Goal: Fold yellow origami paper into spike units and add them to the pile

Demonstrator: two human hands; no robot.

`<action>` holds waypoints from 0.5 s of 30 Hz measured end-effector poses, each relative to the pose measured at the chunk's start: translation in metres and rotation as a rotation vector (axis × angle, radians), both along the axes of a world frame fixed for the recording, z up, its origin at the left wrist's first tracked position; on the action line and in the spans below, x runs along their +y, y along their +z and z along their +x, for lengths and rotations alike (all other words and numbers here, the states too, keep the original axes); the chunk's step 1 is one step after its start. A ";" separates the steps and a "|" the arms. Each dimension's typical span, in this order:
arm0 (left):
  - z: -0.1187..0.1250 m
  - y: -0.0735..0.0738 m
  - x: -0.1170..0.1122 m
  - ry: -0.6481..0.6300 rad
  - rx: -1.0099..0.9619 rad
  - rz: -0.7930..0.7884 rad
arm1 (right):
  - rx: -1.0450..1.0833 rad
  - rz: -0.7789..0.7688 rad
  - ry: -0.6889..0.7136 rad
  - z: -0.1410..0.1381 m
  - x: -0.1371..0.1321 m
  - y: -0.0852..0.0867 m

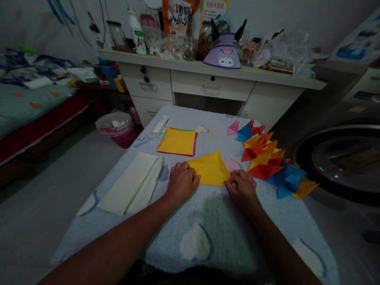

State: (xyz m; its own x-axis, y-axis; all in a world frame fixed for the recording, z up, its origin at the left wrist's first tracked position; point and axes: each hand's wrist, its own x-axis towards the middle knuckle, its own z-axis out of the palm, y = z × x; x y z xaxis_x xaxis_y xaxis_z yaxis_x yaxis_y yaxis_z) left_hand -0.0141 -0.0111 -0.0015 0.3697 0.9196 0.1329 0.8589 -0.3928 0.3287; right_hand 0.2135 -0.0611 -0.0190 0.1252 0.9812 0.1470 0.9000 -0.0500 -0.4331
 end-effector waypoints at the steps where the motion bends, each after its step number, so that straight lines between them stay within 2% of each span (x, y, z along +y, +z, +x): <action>1: 0.000 0.000 0.000 0.004 0.009 0.003 | -0.006 0.003 -0.009 -0.001 0.000 0.000; 9: 0.002 0.000 -0.003 0.027 0.014 0.082 | -0.011 0.004 -0.059 -0.005 0.001 0.003; 12: 0.002 -0.001 -0.003 -0.078 -0.016 0.159 | -0.014 -0.004 -0.062 -0.005 0.001 0.003; 15: 0.001 -0.004 -0.004 -0.239 -0.004 0.238 | -0.018 -0.008 -0.070 -0.006 0.001 0.004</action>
